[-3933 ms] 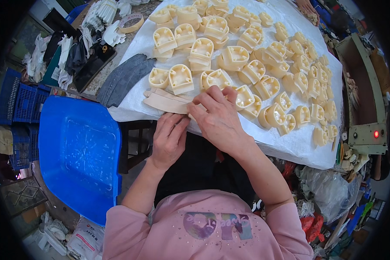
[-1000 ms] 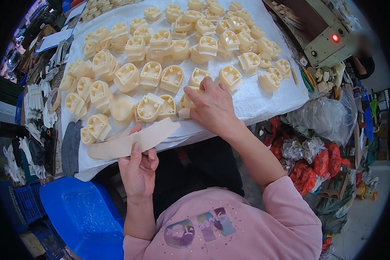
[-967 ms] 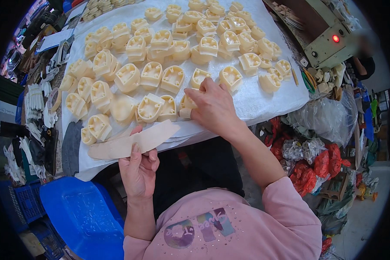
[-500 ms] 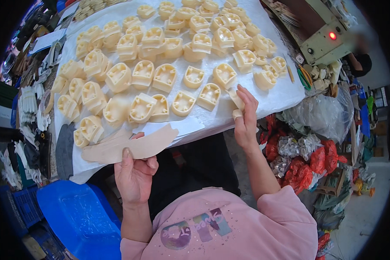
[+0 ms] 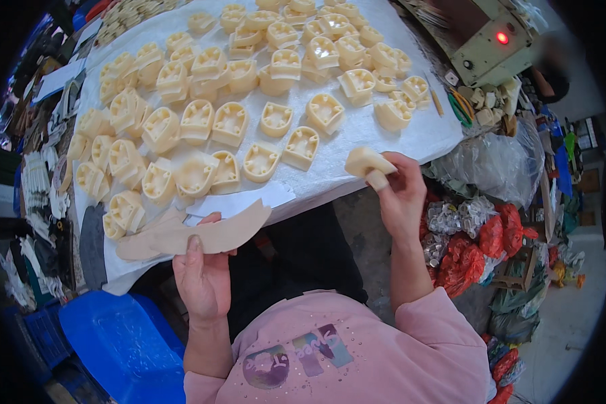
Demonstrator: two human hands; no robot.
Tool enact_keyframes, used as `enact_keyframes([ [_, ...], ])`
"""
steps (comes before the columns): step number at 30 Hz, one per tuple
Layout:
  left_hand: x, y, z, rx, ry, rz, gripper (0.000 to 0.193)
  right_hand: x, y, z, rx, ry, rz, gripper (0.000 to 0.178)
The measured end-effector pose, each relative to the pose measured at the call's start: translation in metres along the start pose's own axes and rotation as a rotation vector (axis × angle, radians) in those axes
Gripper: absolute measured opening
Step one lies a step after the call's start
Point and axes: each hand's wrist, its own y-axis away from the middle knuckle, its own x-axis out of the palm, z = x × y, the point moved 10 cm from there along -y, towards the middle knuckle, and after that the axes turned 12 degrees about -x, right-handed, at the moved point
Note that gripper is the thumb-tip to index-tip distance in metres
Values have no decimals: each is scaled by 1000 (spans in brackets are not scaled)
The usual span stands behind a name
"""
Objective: The recorder is assembling small plastic and fabric components for footwear, possibly internal supports or heel counters, using a thermal setting machine.
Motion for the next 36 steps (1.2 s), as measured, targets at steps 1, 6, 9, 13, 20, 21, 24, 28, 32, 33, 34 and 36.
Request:
enact_keyframes([
  [1, 2, 0, -2, 24, -7, 28, 34, 0, 0, 23, -91, -166, -80, 31],
  [6, 7, 1, -2, 68, -55, -47, 37, 30, 0, 103, -425, -507, 179, 48],
  [9, 18, -1, 1, 56, -27, 36, 35, 55, 15, 136, -517, -637, 198, 41],
  [13, 24, 2, 2, 41, -67, 79, 38, 82, 31, 153, -724, -634, 227, 40],
  [20, 27, 10, -1, 39, -69, 34, 40, 94, 39, 160, -789, -582, 148, 45],
  [21, 27, 9, -1, 39, -63, 35, 40, 94, 39, 160, -789, -579, 149, 45],
  [24, 29, 10, -2, 43, -60, 45, 41, 94, 38, 160, -774, -593, 146, 45],
  [28, 32, 11, -3, 55, -68, 68, 42, 94, 37, 160, -766, -603, 144, 45],
  [32, 34, 13, -3, 53, -86, 54, 42, 93, 37, 159, -760, -600, 141, 45],
  [33, 33, 13, -3, 53, -88, 49, 43, 93, 37, 159, -760, -601, 141, 45],
  [34, 33, 13, -3, 54, -90, 44, 43, 93, 37, 158, -761, -599, 142, 44],
  [36, 33, 14, -2, 49, -85, 43, 44, 93, 37, 156, -763, -596, 143, 44],
])
